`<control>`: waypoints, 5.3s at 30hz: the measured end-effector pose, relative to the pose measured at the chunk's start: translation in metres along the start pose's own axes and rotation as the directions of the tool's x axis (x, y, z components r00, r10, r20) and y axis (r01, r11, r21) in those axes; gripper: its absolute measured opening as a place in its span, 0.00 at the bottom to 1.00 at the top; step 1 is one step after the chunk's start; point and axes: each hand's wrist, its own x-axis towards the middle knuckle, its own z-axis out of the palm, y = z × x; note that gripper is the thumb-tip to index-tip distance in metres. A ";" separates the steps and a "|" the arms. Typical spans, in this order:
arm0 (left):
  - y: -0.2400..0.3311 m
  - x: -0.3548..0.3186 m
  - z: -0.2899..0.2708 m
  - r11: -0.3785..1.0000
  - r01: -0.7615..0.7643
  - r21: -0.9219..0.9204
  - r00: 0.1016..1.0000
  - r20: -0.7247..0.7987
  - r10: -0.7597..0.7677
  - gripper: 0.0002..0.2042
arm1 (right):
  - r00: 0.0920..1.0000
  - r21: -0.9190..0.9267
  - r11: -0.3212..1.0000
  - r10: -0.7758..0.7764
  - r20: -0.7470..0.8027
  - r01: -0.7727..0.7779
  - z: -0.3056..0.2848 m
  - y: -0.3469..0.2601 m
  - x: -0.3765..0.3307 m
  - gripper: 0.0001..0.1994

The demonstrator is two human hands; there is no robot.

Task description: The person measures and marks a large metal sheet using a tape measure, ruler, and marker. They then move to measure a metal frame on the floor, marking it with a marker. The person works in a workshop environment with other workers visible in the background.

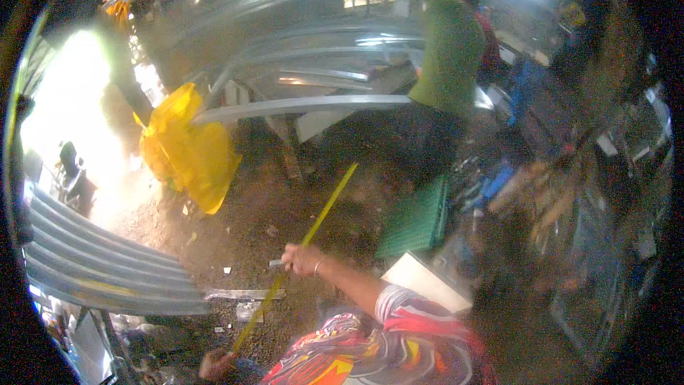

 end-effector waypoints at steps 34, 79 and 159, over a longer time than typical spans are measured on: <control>0.574 0.853 -0.475 0.536 -0.309 0.785 0.895 0.051 0.442 0.23 | 0.588 0.027 0.613 0.768 -0.253 -0.789 -0.307 0.531 0.436 0.13; 0.678 1.110 -0.251 0.539 -0.671 0.509 0.662 0.739 0.126 0.20 | 0.560 0.063 0.558 0.809 0.178 -0.827 -0.314 0.609 0.511 0.14; 0.625 1.076 -0.377 0.516 -0.687 0.511 0.724 0.541 0.428 0.13 | 0.568 0.033 0.570 0.821 -0.056 -0.821 -0.251 0.642 0.456 0.09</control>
